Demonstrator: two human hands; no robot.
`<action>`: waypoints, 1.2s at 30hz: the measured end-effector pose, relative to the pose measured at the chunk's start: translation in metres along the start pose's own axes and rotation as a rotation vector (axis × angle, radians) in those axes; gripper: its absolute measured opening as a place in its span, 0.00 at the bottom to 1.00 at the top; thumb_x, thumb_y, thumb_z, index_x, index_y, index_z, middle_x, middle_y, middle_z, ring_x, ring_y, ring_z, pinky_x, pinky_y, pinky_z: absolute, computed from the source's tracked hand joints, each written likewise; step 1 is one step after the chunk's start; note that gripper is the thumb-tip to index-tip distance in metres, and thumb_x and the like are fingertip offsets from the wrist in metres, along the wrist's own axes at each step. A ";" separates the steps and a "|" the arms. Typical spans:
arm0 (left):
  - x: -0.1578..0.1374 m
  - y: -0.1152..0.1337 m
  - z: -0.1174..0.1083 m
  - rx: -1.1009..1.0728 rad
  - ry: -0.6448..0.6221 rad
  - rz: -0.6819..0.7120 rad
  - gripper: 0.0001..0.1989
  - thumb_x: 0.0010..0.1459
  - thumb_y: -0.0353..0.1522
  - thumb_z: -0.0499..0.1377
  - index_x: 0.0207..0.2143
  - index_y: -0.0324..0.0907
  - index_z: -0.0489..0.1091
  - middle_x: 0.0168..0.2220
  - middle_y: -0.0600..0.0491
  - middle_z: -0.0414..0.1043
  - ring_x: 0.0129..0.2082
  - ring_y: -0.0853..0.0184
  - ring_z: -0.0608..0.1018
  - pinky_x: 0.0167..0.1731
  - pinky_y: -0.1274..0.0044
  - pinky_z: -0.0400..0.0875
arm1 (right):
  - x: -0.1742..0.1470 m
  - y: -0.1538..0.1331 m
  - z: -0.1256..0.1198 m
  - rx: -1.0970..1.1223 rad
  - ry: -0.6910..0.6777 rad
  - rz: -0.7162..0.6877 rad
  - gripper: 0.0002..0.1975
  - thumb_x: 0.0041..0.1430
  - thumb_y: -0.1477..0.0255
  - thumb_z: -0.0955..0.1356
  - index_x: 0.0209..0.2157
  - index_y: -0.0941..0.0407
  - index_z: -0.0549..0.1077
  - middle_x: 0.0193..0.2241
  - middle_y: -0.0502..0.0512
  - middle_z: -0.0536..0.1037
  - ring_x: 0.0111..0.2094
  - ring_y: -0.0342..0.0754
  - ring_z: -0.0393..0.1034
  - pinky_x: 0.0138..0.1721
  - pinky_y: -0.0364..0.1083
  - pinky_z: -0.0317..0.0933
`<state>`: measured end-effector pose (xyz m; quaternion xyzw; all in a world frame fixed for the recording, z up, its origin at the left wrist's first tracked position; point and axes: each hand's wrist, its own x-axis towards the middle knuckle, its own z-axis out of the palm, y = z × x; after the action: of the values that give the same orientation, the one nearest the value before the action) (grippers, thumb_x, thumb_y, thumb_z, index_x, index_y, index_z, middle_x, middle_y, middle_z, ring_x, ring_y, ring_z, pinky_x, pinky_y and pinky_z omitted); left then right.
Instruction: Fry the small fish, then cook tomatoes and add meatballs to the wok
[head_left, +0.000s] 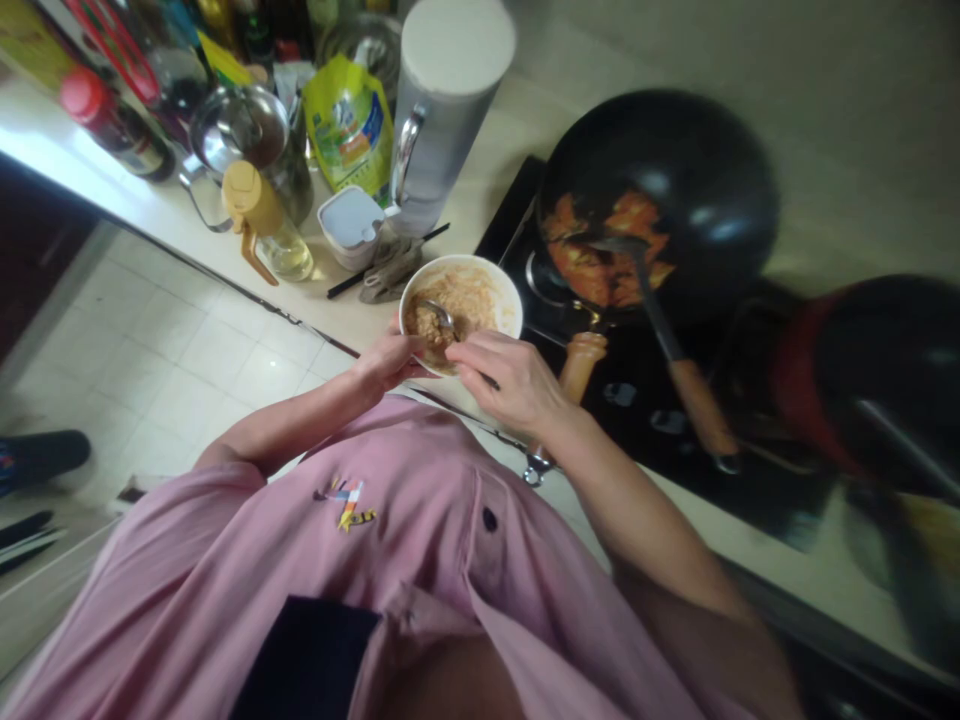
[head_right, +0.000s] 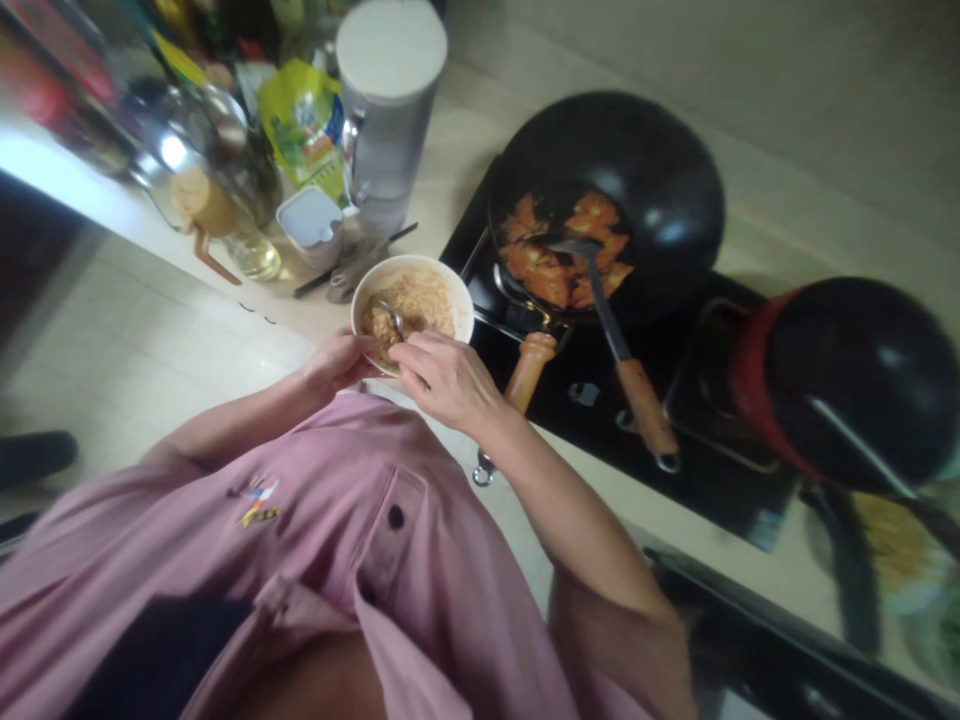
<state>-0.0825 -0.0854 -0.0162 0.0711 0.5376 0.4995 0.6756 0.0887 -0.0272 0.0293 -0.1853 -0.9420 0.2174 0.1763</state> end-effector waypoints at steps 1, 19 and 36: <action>0.000 0.000 0.000 -0.006 0.007 -0.006 0.25 0.41 0.20 0.60 0.46 0.37 0.70 0.29 0.51 0.78 0.30 0.59 0.83 0.38 0.60 0.82 | -0.003 -0.001 -0.003 -0.007 -0.030 -0.018 0.13 0.65 0.76 0.59 0.34 0.55 0.75 0.29 0.55 0.75 0.33 0.47 0.69 0.39 0.45 0.64; -0.007 0.007 0.001 0.053 -0.005 -0.039 0.26 0.44 0.17 0.57 0.48 0.35 0.67 0.31 0.51 0.78 0.29 0.63 0.82 0.41 0.62 0.81 | -0.003 -0.011 -0.006 0.598 0.070 0.384 0.11 0.58 0.72 0.63 0.26 0.56 0.75 0.20 0.48 0.74 0.22 0.42 0.67 0.29 0.43 0.61; -0.006 0.005 -0.001 0.023 -0.005 -0.013 0.34 0.39 0.18 0.58 0.53 0.39 0.67 0.40 0.47 0.80 0.41 0.53 0.83 0.42 0.56 0.81 | 0.009 0.017 0.008 1.150 0.493 0.860 0.07 0.47 0.65 0.66 0.25 0.54 0.68 0.16 0.47 0.67 0.15 0.38 0.56 0.16 0.39 0.44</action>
<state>-0.0862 -0.0880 -0.0098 0.0765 0.5422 0.4888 0.6791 0.0818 -0.0122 0.0166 -0.4584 -0.4584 0.6762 0.3501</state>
